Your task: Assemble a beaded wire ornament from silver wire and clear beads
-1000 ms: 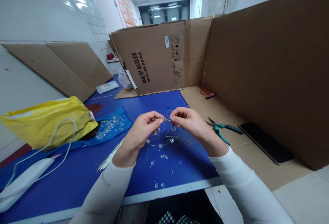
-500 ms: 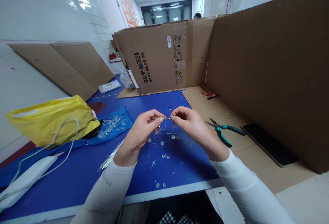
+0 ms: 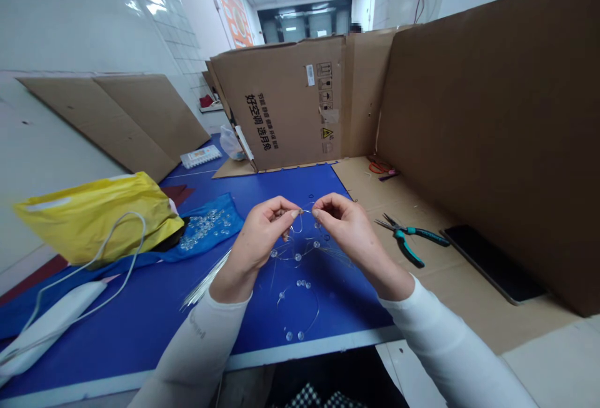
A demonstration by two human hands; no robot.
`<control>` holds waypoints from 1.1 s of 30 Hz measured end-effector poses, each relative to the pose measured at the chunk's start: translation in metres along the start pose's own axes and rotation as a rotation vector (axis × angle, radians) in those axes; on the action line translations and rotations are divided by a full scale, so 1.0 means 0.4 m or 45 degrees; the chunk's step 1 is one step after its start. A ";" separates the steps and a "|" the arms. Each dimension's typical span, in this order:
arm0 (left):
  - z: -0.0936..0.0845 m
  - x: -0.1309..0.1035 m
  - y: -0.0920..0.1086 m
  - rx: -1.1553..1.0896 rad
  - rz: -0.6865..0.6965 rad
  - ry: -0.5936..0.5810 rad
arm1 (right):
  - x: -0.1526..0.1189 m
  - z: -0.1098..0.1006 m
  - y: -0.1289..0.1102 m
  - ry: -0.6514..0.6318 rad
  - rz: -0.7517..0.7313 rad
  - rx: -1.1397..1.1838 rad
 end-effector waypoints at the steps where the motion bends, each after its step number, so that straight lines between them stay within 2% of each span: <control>1: 0.001 0.000 -0.001 0.001 0.007 0.012 | -0.001 0.001 0.001 0.021 0.012 -0.030; 7: 0.003 0.000 0.002 -0.010 0.025 0.056 | -0.005 0.004 0.004 0.098 0.021 -0.205; 21: -0.002 0.004 0.016 -0.187 -0.047 -0.063 | 0.011 -0.004 -0.013 0.037 -0.039 0.019; 33: -0.005 0.010 0.013 -0.241 -0.055 -0.090 | 0.027 -0.004 -0.009 -0.022 -0.087 0.101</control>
Point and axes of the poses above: each hand's wrist, its own x-axis towards the middle knuckle, its own z-axis out of the palm, y = z × x, the point moved 1 cm from there along x, towards the middle knuckle, and after that the axes turned 5 degrees about -y, right-handed, at the moved point
